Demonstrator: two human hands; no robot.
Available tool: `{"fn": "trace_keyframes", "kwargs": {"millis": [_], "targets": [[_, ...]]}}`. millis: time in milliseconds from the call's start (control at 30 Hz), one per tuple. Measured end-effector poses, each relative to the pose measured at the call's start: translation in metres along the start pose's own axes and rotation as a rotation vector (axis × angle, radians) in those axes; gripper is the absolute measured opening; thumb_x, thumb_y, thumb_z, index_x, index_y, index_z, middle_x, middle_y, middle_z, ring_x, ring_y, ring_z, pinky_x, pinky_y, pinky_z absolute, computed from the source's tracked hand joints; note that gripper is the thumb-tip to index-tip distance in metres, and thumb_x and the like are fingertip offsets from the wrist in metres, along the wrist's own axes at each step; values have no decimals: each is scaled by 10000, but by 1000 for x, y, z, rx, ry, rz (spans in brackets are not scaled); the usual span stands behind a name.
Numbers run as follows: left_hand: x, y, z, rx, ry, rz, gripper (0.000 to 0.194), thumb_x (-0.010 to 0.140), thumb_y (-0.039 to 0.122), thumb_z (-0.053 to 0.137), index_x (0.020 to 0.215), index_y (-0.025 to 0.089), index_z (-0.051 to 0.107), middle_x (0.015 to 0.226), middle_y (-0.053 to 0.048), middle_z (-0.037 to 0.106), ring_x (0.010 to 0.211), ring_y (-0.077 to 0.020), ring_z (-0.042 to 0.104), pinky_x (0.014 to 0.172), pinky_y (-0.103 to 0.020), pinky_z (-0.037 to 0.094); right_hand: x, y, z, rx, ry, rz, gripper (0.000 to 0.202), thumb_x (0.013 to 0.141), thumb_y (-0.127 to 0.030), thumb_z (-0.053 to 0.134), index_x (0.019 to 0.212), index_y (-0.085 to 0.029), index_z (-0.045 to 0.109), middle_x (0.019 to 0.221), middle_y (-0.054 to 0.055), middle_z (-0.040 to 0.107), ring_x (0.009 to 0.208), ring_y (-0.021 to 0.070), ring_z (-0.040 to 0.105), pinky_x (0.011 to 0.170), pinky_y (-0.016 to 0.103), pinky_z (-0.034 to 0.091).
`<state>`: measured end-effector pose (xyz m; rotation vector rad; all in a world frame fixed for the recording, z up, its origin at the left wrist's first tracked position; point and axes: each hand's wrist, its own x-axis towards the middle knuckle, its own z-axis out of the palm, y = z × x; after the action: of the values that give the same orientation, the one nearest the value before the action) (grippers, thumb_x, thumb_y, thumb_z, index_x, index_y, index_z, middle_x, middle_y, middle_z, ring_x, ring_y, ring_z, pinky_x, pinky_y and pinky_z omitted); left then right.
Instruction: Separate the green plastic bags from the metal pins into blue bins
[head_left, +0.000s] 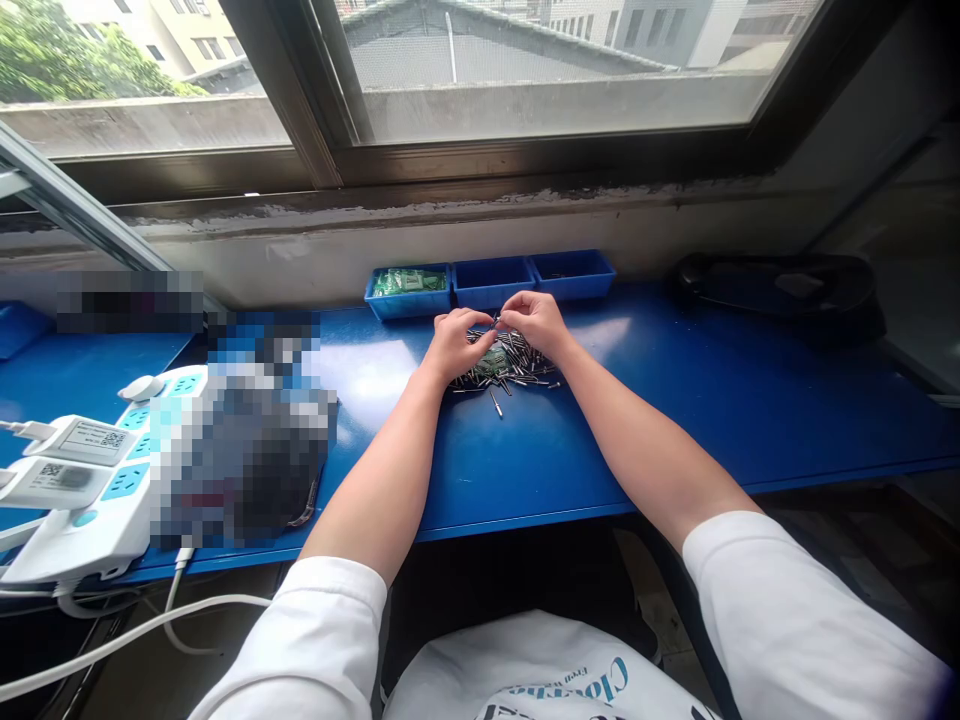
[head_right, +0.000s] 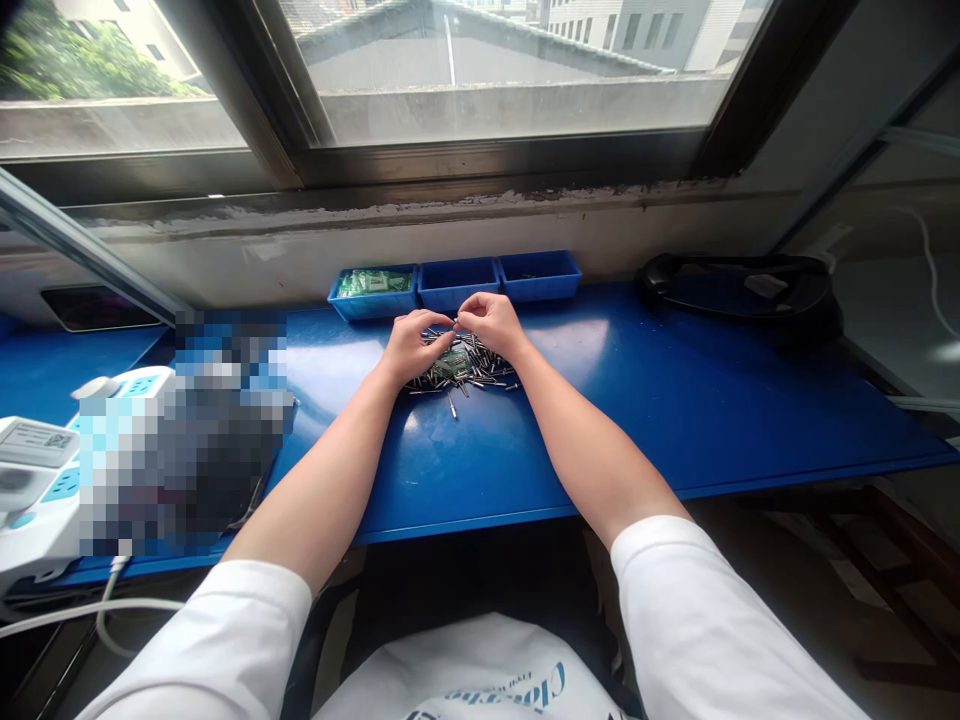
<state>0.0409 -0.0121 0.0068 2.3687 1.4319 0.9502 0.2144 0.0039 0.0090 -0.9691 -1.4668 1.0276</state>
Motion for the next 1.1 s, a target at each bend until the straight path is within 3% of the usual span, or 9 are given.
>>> {"fn": "trace_keyframes", "kwargs": {"millis": [200,433,600,833,1100], "targets": [[3,-5,4,7,56,-4,240,898,384,544,965,227,713,1003,-55,748,962,-211,667,971,-361,413,1,-5,2,110,19,54,111,645,-264,686,668,-190,607,635,14,696,569,131,604,567,268,474],[4,-2,0,20,121,-42,279,941,356,464,965,213,702,1010,-58,746,974,-207,665,964,-349,416,3,-2,-2,-80,7,29,226,719,-353,677,597,-176,609,500,-16,605,472,92,478,521,252,397],[6,-5,3,-18,123,-42,309,948,342,423,836,207,678,844,-36,732,844,-183,663,905,-325,433,3,-2,0,-75,-36,20,343,750,-450,671,558,-183,574,465,-20,564,444,87,446,497,251,382],[7,-12,7,-64,93,-42,356,938,373,406,710,198,616,710,-26,675,714,-167,611,738,-301,449,-1,-5,-3,130,-50,75,257,657,-424,738,720,-188,660,657,20,699,496,106,523,433,229,344],[5,-11,8,-46,55,-62,351,943,392,413,785,196,656,793,-45,702,808,-184,635,792,-312,457,-2,-5,-8,165,-84,73,210,666,-379,706,711,-174,723,674,32,712,520,116,552,455,237,371]]}}
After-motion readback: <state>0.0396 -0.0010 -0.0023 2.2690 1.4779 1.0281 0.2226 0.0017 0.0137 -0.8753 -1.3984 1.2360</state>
